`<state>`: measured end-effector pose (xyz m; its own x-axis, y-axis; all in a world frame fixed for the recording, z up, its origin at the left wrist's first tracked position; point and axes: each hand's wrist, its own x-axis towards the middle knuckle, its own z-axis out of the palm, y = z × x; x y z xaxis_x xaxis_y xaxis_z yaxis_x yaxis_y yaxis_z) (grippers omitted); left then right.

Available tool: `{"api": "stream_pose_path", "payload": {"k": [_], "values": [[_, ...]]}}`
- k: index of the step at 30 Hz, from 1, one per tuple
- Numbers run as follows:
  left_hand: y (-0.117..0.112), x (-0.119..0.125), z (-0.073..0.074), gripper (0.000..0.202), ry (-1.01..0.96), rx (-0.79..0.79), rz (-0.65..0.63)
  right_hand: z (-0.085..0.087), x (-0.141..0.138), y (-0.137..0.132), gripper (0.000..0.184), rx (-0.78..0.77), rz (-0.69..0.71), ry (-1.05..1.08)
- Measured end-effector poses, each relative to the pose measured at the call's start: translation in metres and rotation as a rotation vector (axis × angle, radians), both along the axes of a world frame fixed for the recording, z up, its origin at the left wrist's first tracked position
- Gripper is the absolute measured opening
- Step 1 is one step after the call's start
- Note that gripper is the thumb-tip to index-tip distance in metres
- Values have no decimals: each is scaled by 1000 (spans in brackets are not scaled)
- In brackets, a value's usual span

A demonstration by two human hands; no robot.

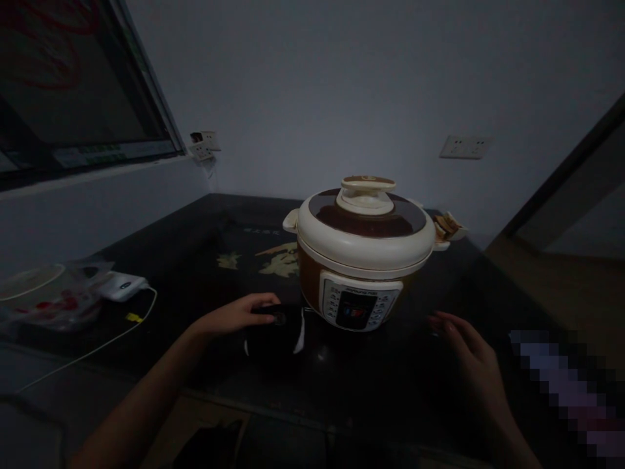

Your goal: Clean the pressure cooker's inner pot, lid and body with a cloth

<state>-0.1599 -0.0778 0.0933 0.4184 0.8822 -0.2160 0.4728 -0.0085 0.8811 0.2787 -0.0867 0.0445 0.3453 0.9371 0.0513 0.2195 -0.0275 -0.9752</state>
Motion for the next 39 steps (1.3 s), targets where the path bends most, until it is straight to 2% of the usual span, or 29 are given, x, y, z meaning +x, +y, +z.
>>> {"api": "stream_pose_path", "payload": {"k": [4, 8, 11, 14, 17, 18, 20, 21, 22, 24, 27, 29, 33, 36, 39], "values": [[-5, 54, -13, 25, -107, -76, -155, -1, 1, -1, 50, 5, 4, -33], [-5, 95, -30, 29, -120, -29, -244, -3, 3, -2, 48, -2, 20, -87], [-8, 109, -34, 43, -69, 75, -282, -5, 4, -2, 49, -10, 36, -93], [-12, 108, -30, 54, 14, 184, -266, -8, 3, 0, 50, -25, 89, -74], [-10, 90, -23, 38, 51, 263, -187, -13, 0, 2, 49, -19, 177, -38], [-6, 81, -20, 29, 34, 273, -128, -15, -1, 3, 49, -6, 203, -20], [7, 62, -15, 17, -63, 261, 75, -18, -6, 6, 55, 31, 243, 10], [14, 53, -13, 18, -143, 257, 226, -19, -9, 8, 62, 51, 262, 15], [23, 46, -10, 25, -185, 277, 315, -19, -12, 11, 69, 70, 282, 11], [39, 40, -5, 41, -298, 314, 460, -19, -19, 18, 85, 100, 321, -17], [60, 49, 2, 56, -537, 332, 609, -18, -30, 33, 103, 130, 352, -72], [70, 62, 8, 58, -631, 340, 629, -19, -37, 42, 109, 150, 346, -92], [80, 81, 24, 55, -729, 360, 588, -24, -46, 50, 116, 188, 298, -66], [81, 86, 36, 54, -831, 335, 571, -26, -48, 51, 114, 220, 289, -46], [81, 87, 41, 51, -857, 339, 572, -25, -50, 51, 115, 220, 294, -25]]}}
